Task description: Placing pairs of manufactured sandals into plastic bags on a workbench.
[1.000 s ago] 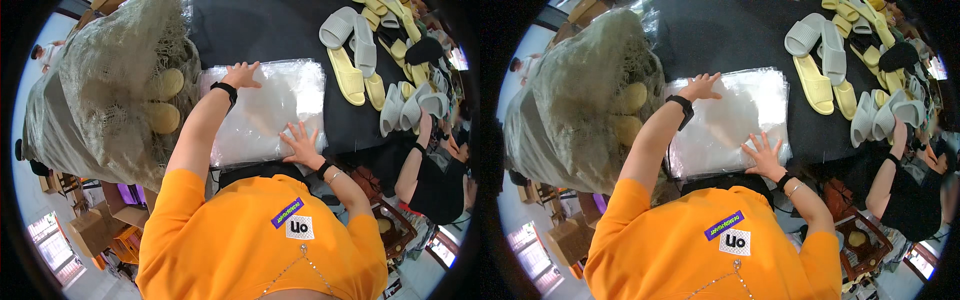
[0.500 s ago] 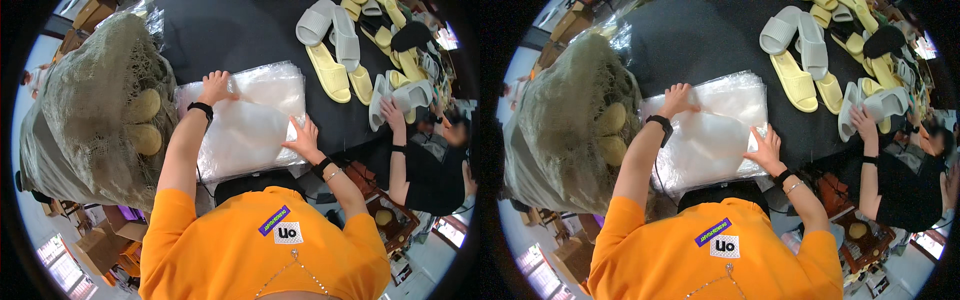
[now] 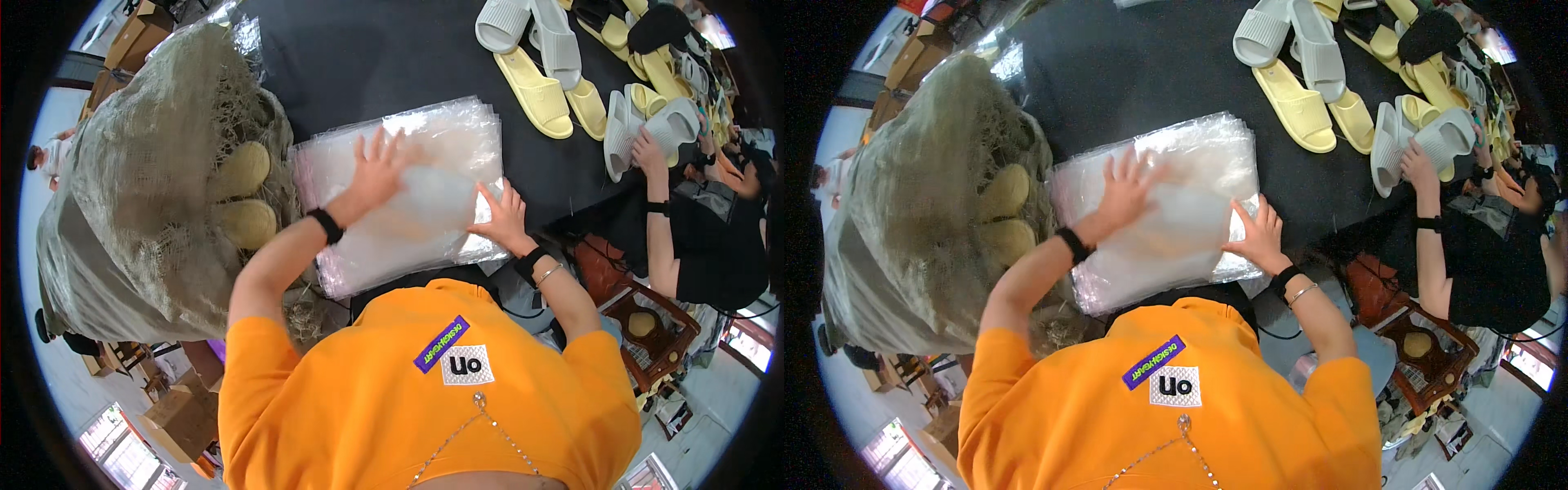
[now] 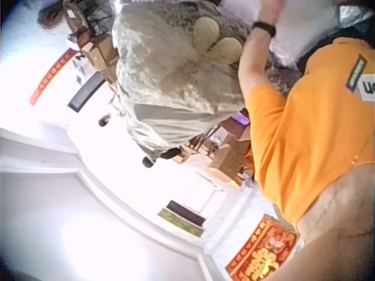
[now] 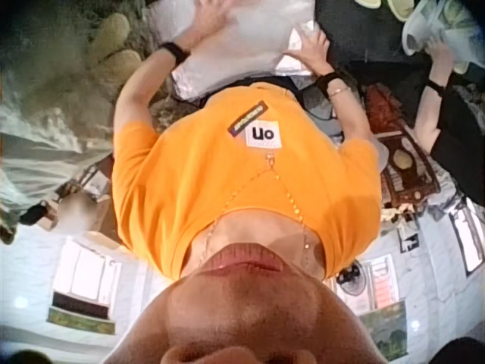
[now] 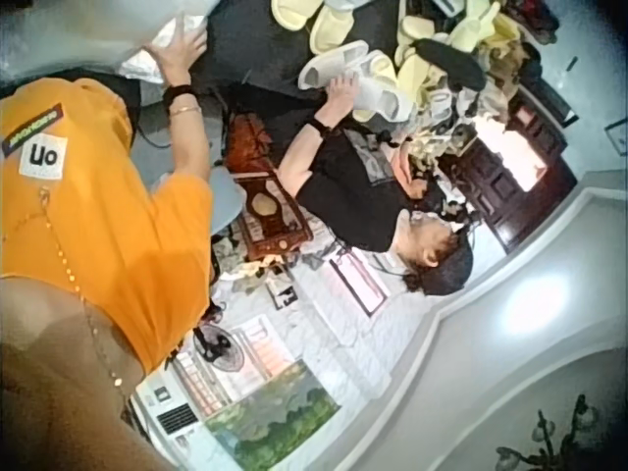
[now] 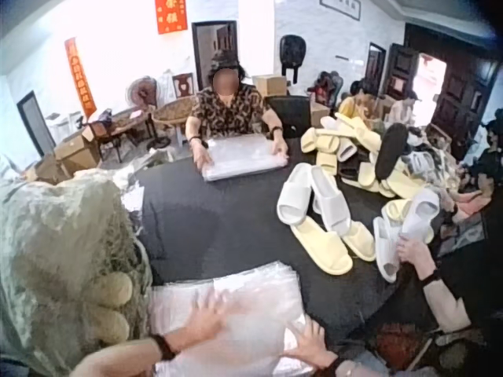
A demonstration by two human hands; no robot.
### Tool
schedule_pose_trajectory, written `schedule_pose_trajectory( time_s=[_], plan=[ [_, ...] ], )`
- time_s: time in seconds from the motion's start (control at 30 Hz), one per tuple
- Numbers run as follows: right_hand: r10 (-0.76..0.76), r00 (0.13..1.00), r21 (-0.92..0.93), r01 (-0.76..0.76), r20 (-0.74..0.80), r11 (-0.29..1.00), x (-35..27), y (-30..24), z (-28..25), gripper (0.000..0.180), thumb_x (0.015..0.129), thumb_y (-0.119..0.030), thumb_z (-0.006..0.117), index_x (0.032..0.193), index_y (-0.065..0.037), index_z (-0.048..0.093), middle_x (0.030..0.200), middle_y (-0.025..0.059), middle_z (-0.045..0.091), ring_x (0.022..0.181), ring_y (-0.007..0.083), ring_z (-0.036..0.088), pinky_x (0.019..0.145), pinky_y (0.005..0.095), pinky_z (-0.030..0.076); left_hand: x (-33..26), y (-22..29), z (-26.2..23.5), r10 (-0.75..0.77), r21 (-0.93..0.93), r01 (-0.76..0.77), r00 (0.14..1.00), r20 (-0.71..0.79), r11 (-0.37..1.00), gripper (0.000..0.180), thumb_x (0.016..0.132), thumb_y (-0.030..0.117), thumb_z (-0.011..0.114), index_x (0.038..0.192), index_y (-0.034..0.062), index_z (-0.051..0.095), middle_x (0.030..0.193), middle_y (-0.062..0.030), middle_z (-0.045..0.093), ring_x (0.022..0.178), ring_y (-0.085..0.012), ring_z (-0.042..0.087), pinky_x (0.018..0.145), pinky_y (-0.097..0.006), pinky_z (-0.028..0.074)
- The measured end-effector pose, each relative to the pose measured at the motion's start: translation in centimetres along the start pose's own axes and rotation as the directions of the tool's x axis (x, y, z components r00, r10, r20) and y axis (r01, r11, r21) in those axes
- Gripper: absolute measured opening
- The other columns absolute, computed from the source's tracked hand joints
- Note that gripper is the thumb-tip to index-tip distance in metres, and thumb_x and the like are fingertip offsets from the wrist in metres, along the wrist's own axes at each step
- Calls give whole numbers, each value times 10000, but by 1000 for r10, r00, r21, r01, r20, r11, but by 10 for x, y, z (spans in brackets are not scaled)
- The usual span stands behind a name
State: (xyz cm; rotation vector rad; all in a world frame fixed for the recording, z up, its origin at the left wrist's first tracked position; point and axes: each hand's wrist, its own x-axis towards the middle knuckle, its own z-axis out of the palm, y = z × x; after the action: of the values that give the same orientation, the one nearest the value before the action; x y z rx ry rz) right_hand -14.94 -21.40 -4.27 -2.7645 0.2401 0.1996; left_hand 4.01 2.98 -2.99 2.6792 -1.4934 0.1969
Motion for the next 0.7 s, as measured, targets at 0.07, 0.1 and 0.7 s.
schedule_pose_trajectory(
  time_s=[0.07, 0.1, 0.7],
  plan=[
    [32, 999, 32, -33, 41, 999, 0, 1, -1, 911, 562, -501, 747, 1350, -288, 343, 1380, 262, 162, 1242, 409, 195, 984, 499, 200, -40, 42, -36, 198, -259, -116, 927, 320, 959, 917, 546, 509, 757, 1339, 323, 338, 1442, -155, 158, 1305, -445, 110, 906, -722, 171],
    [43, 998, -28, -42, 46, 999, 0, -4, -6, 908, 563, -508, 743, 1349, -285, 346, 1387, 261, 157, 1261, 409, 171, 993, 515, 178, -59, 52, -36, 207, -256, -117, 911, 358, 960, 928, 540, 514, 758, 1343, 328, 331, 1444, -152, 148, 1307, -444, 99, 892, -730, 180],
    [-247, 961, -248, 211, -124, 945, -7, -6, -19, 892, 555, -515, 728, 1329, -235, 386, 1436, 201, 161, 1320, 411, 114, 1001, 631, 94, -95, 64, -6, 179, -299, -31, 857, 484, 954, 1032, 470, 551, 770, 1359, 373, 277, 1480, -83, 75, 1342, -388, -22, 912, -748, 79]
  ],
)
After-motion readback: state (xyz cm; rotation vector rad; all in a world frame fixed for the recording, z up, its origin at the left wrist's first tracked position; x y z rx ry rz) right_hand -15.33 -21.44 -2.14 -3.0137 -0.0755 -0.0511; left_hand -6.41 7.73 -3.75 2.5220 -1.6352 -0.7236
